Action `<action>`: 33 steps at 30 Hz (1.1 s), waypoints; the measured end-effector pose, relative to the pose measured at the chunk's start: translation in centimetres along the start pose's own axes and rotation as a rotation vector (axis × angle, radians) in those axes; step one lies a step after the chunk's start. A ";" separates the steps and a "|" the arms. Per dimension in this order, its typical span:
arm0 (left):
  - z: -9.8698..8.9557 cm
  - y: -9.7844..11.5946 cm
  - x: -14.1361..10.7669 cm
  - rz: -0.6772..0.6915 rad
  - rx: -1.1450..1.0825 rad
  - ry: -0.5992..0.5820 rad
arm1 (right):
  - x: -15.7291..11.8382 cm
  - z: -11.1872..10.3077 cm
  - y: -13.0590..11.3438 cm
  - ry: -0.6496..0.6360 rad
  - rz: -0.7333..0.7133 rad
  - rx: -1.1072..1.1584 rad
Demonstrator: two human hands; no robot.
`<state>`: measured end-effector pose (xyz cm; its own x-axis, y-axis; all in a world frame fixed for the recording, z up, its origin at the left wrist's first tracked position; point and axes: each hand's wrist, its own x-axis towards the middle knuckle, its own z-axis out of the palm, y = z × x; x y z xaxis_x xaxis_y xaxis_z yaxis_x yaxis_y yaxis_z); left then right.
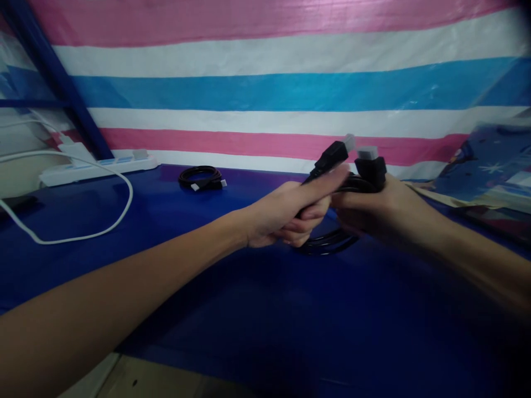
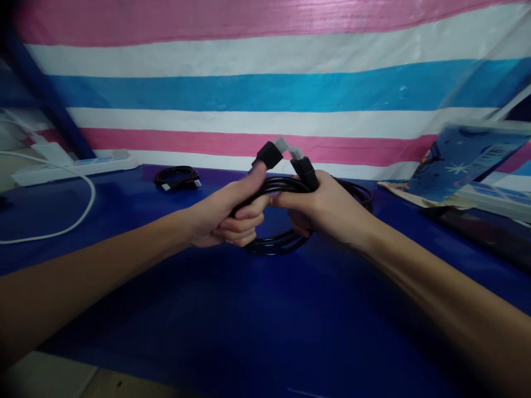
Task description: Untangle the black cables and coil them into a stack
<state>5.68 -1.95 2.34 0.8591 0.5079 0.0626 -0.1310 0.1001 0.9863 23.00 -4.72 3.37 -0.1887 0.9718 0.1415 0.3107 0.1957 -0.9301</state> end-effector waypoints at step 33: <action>-1.4 -0.5 1.2 0.150 0.203 0.117 | 1.3 -1.5 0.4 0.452 -0.169 -0.509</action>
<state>6.06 -0.17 1.66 0.7734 0.6003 0.2035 -0.1401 -0.1511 0.9785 24.26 -3.14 3.70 0.0992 0.8603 0.5001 0.7296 0.2788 -0.6244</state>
